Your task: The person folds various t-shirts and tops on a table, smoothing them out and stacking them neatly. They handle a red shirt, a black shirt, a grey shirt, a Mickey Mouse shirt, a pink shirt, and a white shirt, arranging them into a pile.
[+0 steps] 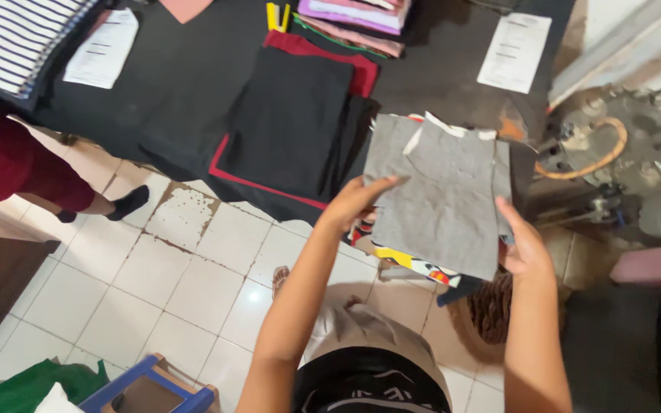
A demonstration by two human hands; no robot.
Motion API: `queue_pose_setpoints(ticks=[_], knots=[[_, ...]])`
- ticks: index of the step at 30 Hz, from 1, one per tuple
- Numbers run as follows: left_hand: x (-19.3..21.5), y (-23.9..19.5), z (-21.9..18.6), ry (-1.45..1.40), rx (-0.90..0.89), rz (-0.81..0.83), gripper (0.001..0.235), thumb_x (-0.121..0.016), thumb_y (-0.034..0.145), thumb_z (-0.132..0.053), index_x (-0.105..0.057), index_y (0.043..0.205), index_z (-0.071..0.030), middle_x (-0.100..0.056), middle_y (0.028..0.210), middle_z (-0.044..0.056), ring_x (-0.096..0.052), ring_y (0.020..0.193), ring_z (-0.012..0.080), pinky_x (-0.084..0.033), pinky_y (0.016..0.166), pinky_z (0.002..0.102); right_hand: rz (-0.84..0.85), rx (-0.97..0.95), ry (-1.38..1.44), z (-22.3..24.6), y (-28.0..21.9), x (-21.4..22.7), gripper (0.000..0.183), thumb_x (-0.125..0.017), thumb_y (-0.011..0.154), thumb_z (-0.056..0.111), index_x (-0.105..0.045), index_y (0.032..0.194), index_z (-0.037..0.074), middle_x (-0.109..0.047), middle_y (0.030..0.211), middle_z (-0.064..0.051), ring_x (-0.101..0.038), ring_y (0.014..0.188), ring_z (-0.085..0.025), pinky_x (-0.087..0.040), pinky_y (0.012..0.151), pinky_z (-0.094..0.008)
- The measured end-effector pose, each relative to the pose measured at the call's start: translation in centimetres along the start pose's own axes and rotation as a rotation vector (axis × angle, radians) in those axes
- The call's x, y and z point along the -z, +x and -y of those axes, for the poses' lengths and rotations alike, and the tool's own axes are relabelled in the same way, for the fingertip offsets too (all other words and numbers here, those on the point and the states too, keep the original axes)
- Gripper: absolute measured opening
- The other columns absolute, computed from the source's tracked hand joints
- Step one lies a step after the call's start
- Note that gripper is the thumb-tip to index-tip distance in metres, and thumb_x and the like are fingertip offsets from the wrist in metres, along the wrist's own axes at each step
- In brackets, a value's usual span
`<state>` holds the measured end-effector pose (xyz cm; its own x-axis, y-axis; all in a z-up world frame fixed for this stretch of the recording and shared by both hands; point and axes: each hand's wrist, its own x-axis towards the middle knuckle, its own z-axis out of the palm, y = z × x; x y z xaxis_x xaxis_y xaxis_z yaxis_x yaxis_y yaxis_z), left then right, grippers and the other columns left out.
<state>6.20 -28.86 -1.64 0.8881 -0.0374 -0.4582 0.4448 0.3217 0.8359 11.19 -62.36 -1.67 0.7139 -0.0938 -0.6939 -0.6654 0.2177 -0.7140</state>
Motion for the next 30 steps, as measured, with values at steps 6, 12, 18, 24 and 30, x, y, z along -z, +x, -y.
queue_pose_setpoints(ticks=[6, 12, 18, 24, 30], knots=[[-0.5, 0.2, -2.4, -0.012, -0.304, 0.197, 0.056, -0.079, 0.086, -0.011, -0.058, 0.137, 0.0, -0.071, 0.117, 0.007, -0.067, 0.104, 0.0148, -0.055, 0.092, 0.033, 0.214, 0.418, -0.133, 1.1, -5.1, -2.7, 0.061, -0.079, 0.082, 0.004, -0.06, 0.14, 0.003, -0.069, 0.131, -0.008, -0.065, 0.12, -0.023, -0.053, 0.099, -0.038], [4.4, -5.3, -12.6, 0.035, -0.616, 0.296, 0.064, -0.078, 0.092, -0.004, -0.049, 0.15, 0.0, -0.064, 0.136, 0.007, -0.058, 0.126, 0.0132, -0.046, 0.111, 0.031, 0.256, 0.682, 0.009, 3.1, -13.4, -11.0, 0.07, -0.069, 0.091, -0.006, -0.048, 0.156, 0.006, -0.061, 0.145, -0.008, -0.058, 0.136, -0.022, -0.048, 0.113, -0.039], [14.7, -8.9, -19.6, 0.185, -0.763, 0.197, 0.056, -0.079, 0.097, -0.005, -0.054, 0.148, 0.001, -0.066, 0.136, 0.007, -0.06, 0.127, 0.0133, -0.05, 0.114, 0.032, 0.334, 0.783, 0.151, 1.8, -13.8, -21.4, 0.073, -0.069, 0.095, -0.008, -0.042, 0.16, 0.009, -0.056, 0.153, -0.009, -0.056, 0.141, -0.023, -0.045, 0.121, -0.041], [23.9, -1.7, -16.0, 0.126, -0.395, -0.028, 0.057, -0.081, 0.085, -0.006, -0.059, 0.137, 0.002, -0.072, 0.121, 0.013, -0.066, 0.104, 0.0195, -0.054, 0.092, 0.033, 0.172, 0.476, -0.123, -4.4, -6.0, -31.5, 0.062, -0.08, 0.092, 0.015, -0.052, 0.147, 0.008, -0.065, 0.14, -0.006, -0.062, 0.124, -0.018, -0.05, 0.099, -0.035], [27.7, 2.1, -11.1, 0.171, -0.202, -0.113, 0.054, -0.081, 0.08, -0.004, -0.059, 0.128, 0.007, -0.074, 0.117, 0.017, -0.073, 0.103, 0.0222, -0.057, 0.094, 0.034, 0.054, 0.521, -0.169, -6.7, -3.9, -32.9, 0.052, -0.077, 0.09, 0.019, -0.057, 0.136, 0.007, -0.069, 0.124, -0.007, -0.067, 0.107, -0.015, -0.056, 0.083, -0.031]])
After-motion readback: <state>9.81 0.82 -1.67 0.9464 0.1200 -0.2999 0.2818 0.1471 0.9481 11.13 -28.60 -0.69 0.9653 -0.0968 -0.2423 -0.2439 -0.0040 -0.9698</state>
